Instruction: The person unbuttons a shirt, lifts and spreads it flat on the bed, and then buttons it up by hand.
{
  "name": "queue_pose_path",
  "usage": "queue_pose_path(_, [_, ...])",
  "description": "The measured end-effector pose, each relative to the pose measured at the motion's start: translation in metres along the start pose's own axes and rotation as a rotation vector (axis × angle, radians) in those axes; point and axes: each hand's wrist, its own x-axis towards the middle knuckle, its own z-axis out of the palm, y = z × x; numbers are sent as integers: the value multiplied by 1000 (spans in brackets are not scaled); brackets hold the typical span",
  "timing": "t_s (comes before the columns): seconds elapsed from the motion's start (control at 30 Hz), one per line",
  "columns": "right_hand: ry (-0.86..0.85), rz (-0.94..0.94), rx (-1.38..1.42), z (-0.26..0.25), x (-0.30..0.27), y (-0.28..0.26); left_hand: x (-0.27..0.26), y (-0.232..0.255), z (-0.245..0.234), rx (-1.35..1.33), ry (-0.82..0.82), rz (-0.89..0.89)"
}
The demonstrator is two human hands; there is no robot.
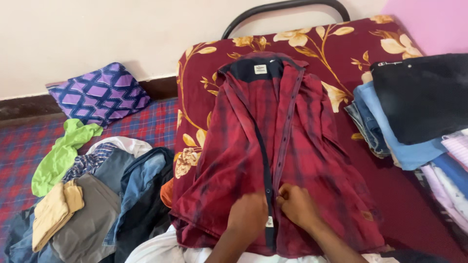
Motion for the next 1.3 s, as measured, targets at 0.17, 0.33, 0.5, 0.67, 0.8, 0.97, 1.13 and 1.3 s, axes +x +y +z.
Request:
queue_pose_path(0.17, [-42, -66, 71, 2, 16, 13, 26, 6, 21, -220, 285, -37])
queue_pose_path(0.33, [-93, -72, 195, 9, 17, 16, 23, -9, 28, -439, 394, -62])
queue_pose_path(0.5, [-96, -267, 499, 8, 15, 6, 5, -3, 8, -761, 326, -121])
queue_pose_path(0.67, [-5, -133, 438, -6, 9, 0, 20, -3, 27, -799, 450, -112])
queue_pose_path(0.8, [84, -334, 297, -12, 7, -10, 20, -5, 32, -825, 509, -49])
queue_pose_path(0.97, [105, -237, 200, -1, 3, -16, 25, -9, 30, -836, 462, -78])
queue_pose_path(1.13, [211, -304, 145, -2, 5, -16, 26, -6, 24, -905, 466, -114])
queue_pose_path(1.3, [152, -256, 171, 1, 1, -20, 21, -2, 18, -850, 491, -48])
